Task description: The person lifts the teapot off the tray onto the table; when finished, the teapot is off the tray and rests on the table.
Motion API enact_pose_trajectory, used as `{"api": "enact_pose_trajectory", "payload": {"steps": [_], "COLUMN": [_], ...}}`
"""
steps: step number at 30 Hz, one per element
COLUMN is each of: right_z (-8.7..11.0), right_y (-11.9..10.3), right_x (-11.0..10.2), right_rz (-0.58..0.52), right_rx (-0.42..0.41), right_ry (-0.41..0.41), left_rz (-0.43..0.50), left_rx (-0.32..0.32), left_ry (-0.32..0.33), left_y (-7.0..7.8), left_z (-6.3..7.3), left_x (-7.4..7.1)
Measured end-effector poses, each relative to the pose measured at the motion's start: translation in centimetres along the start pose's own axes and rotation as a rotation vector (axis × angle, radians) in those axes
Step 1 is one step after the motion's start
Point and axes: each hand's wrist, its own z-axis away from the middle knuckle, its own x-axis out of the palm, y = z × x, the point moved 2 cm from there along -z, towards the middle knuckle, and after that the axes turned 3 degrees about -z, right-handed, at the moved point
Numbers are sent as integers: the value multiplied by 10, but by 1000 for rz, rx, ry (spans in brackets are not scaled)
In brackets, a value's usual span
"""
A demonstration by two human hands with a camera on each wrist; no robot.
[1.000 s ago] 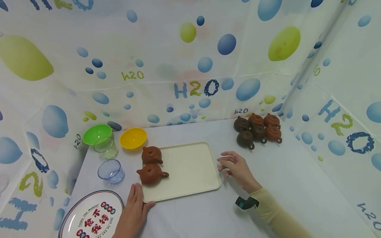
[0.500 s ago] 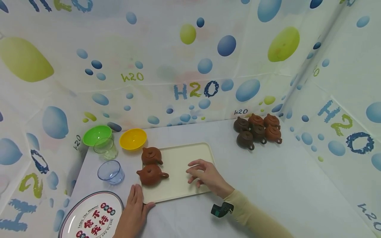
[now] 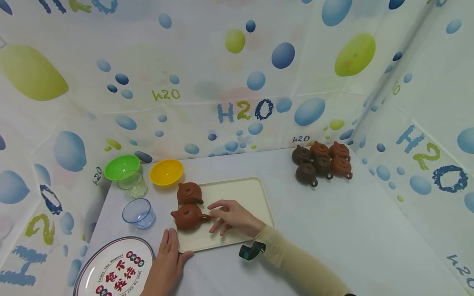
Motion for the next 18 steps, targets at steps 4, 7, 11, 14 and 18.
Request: {"api": "enact_pose_trajectory", "payload": {"steps": [4, 7, 11, 14, 18], "right_z": [-6, -8, -10, -11, -11], "right_y": [0, 0, 0, 1, 5], "right_x": [5, 8, 14, 17, 19], "right_rz": [44, 89, 112, 98, 69], "right_rx": [14, 30, 36, 21, -16], "right_ry": [-2, -13, -50, -52, -33], "left_rz": [3, -3, -8, -5, -3], "left_rx": [2, 7, 19, 28, 29], "left_ry": [-2, 5, 26, 35, 32], "left_y": [0, -1, -1, -1, -2], "left_z": [0, 0, 1, 1, 1], "left_x": [0, 0, -1, 0, 0]}}
